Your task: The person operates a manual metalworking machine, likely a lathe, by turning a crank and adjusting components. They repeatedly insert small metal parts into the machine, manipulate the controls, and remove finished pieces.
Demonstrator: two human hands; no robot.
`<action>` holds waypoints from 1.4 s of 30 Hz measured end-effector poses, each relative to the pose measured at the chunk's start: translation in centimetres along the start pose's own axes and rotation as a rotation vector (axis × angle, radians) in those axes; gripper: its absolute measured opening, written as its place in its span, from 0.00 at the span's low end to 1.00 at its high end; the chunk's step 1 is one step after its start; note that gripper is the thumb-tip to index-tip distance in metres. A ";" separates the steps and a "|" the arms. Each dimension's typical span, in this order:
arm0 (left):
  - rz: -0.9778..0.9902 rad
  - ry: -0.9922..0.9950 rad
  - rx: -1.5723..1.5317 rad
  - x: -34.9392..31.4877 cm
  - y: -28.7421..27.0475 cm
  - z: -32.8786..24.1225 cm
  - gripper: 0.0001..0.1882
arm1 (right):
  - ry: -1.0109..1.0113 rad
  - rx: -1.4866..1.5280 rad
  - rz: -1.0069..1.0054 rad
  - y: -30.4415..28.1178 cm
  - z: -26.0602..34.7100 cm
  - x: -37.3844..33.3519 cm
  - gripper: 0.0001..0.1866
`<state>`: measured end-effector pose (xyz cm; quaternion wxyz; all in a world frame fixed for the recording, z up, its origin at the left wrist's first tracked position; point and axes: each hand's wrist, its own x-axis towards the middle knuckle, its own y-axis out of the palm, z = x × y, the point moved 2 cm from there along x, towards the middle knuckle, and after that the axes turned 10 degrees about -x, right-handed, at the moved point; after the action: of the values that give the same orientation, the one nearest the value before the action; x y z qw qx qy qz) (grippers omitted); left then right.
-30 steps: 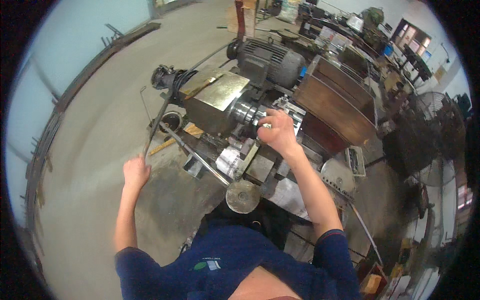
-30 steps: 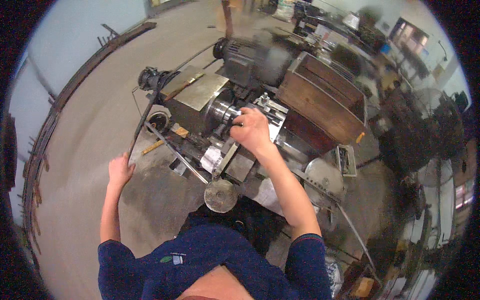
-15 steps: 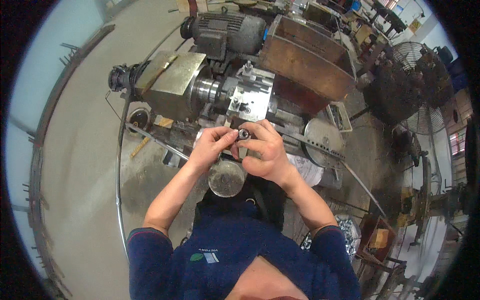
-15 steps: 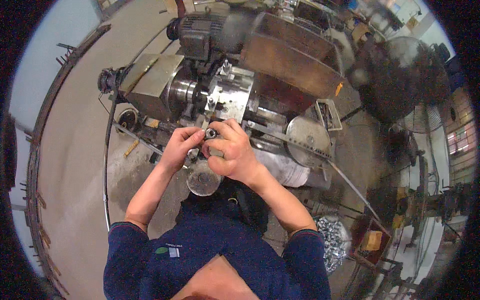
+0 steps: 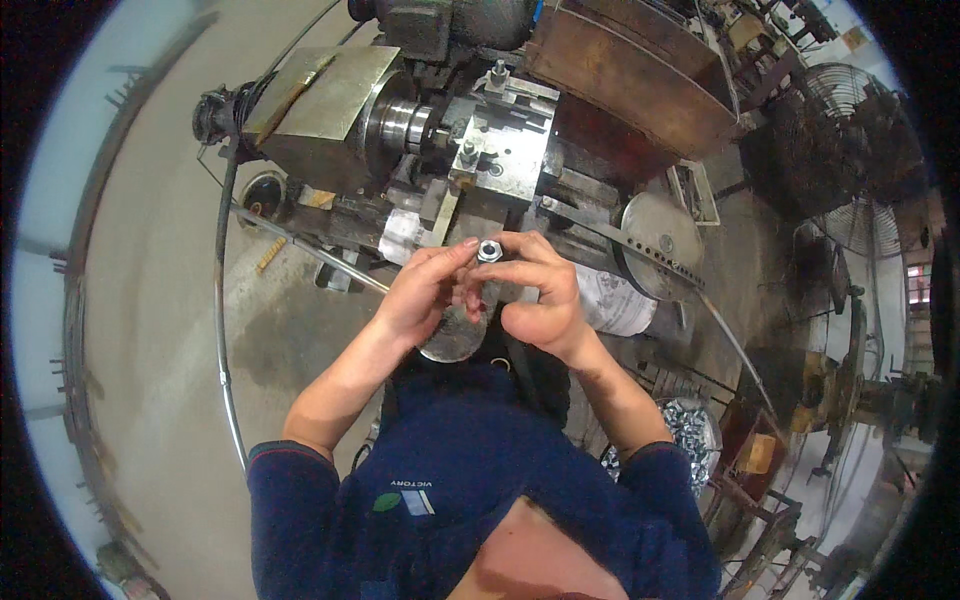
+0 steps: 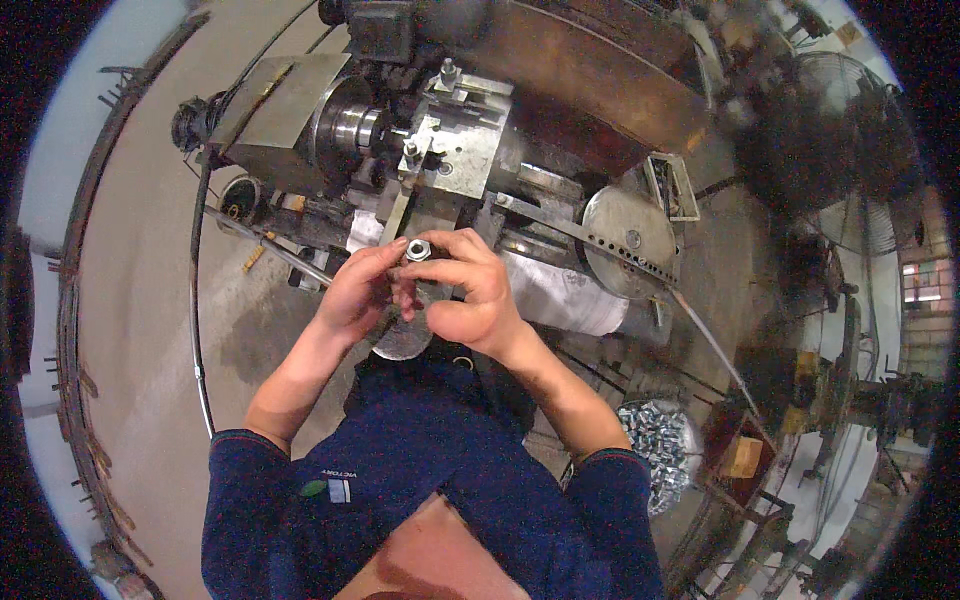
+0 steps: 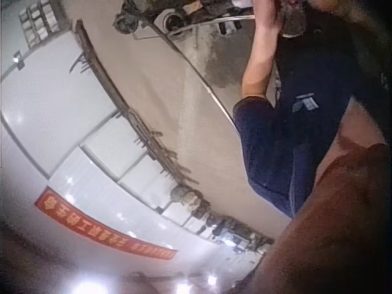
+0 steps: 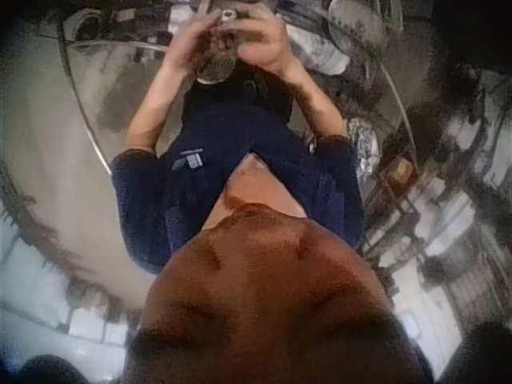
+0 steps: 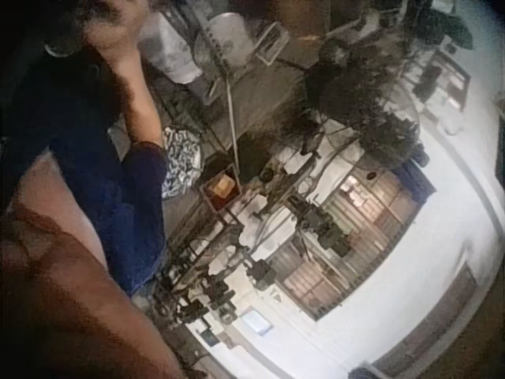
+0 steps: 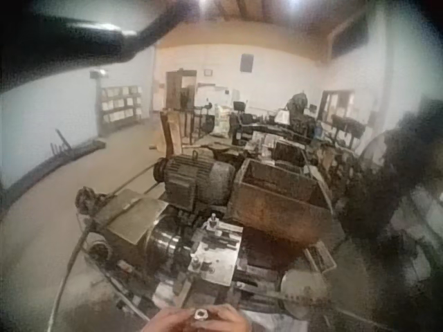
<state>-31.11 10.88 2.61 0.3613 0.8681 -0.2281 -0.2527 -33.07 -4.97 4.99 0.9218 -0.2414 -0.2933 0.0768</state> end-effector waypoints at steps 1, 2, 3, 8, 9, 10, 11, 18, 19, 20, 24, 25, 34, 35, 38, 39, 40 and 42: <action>-0.009 -0.011 -0.017 0.0 0.1 0.1 0.18 | 0.001 -0.001 0.005 -0.1 -0.1 0.1 0.22; -0.018 -0.021 -0.035 0.0 0.1 0.1 0.18 | 0.002 -0.002 0.010 -0.3 0.0 0.2 0.22; -0.014 -0.021 -0.038 0.1 0.1 0.2 0.18 | 0.003 -0.003 0.016 -0.4 -0.1 0.2 0.22; -0.016 -0.032 -0.047 0.4 0.1 0.1 0.18 | 0.008 0.020 0.019 -0.6 -0.1 0.5 0.21; -0.020 -0.036 -0.044 0.4 0.1 0.1 0.18 | 0.003 0.019 0.025 -0.6 -0.1 0.6 0.21; -0.022 -0.042 -0.040 0.5 0.2 0.0 0.18 | 0.008 0.019 0.018 -0.6 -0.1 0.6 0.21; -0.023 -0.048 -0.036 0.5 0.2 0.0 0.18 | 0.013 0.020 0.010 -0.6 -0.2 0.5 0.21; -0.065 -0.041 -0.071 0.8 0.4 0.2 0.20 | -0.004 0.018 -0.001 -0.7 -0.4 0.8 0.21; -0.062 -0.040 -0.069 0.8 0.5 0.2 0.20 | 0.000 0.012 -0.004 -0.7 -0.4 0.7 0.21; -0.059 -0.039 -0.067 0.8 0.5 0.3 0.20 | 0.004 0.006 -0.007 -0.7 -0.4 0.7 0.21; -0.058 -0.044 -0.076 0.8 0.5 0.5 0.21 | 0.019 0.019 0.008 -0.8 -0.4 0.7 0.22; -0.059 -0.043 -0.071 0.9 0.5 0.6 0.21 | 0.030 0.026 0.003 -0.8 -0.4 0.6 0.22; -0.022 -0.017 -0.053 0.9 1.0 0.5 0.19 | -0.028 -0.062 -0.054 -0.6 -0.1 0.4 0.20; -0.018 -0.014 -0.045 0.9 1.1 0.5 0.19 | -0.038 -0.067 -0.057 -0.7 -0.3 0.4 0.19; 0.012 -0.004 -0.015 0.8 1.5 0.4 0.19 | -0.085 -0.106 -0.068 -1.0 -0.3 0.3 0.19; 0.018 0.008 0.001 0.7 1.7 0.3 0.19 | -0.104 -0.123 -0.072 -1.1 -0.3 0.3 0.18; 0.022 0.022 0.018 0.6 1.9 0.3 0.19 | -0.119 -0.138 -0.082 -1.1 -0.2 0.3 0.18; 0.038 0.041 0.054 0.6 2.0 0.3 0.19 | -0.148 -0.167 -0.103 -1.1 0.0 0.3 0.17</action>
<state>-31.22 9.14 3.76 0.3471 0.8780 -0.2437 -0.2220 -32.82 -5.87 5.63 0.8771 -0.2957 -0.3779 0.0222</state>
